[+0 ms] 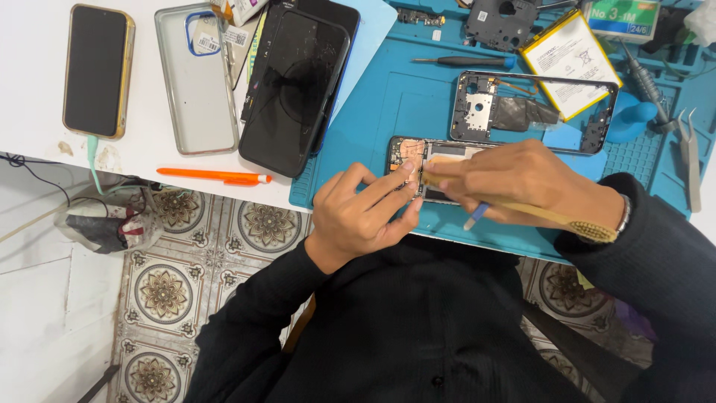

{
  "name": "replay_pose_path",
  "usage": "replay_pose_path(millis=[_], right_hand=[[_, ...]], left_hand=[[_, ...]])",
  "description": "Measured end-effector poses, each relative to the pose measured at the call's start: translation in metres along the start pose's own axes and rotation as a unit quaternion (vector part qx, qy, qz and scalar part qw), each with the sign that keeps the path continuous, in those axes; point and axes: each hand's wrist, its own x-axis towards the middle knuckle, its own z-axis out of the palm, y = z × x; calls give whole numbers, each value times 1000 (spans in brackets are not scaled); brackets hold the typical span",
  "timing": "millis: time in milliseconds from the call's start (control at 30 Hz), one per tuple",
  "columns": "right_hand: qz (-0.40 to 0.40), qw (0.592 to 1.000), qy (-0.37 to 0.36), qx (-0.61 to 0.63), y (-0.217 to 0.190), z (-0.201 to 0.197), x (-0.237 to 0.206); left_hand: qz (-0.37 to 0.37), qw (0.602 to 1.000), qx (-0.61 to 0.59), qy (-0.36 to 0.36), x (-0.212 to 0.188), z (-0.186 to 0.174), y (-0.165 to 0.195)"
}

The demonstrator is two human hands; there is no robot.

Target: The person works on a disassembled smartphone on a repair mat. They scrub the phone's internal components with a toothbrush, press and reposition the battery and flex cables, lift and turn the phone chassis over, and use a screwdriver to drive screws into the frame.

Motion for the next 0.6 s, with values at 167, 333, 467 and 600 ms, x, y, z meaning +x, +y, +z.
replay_pose_path(millis=[167, 333, 467, 600], right_hand=[[79, 997, -5, -10, -8, -1, 5], [54, 998, 3, -27, -13, 0, 10], [83, 996, 0, -41, -19, 1, 15], [89, 995, -4, -36, -30, 0, 23]], left_hand=[[0, 1000, -3, 4, -1, 2, -2], [-1, 1000, -1, 2, -2, 3, -2], [-2, 1000, -2, 3, -2, -2, -4], [-11, 1000, -3, 6, -4, -14, -4]])
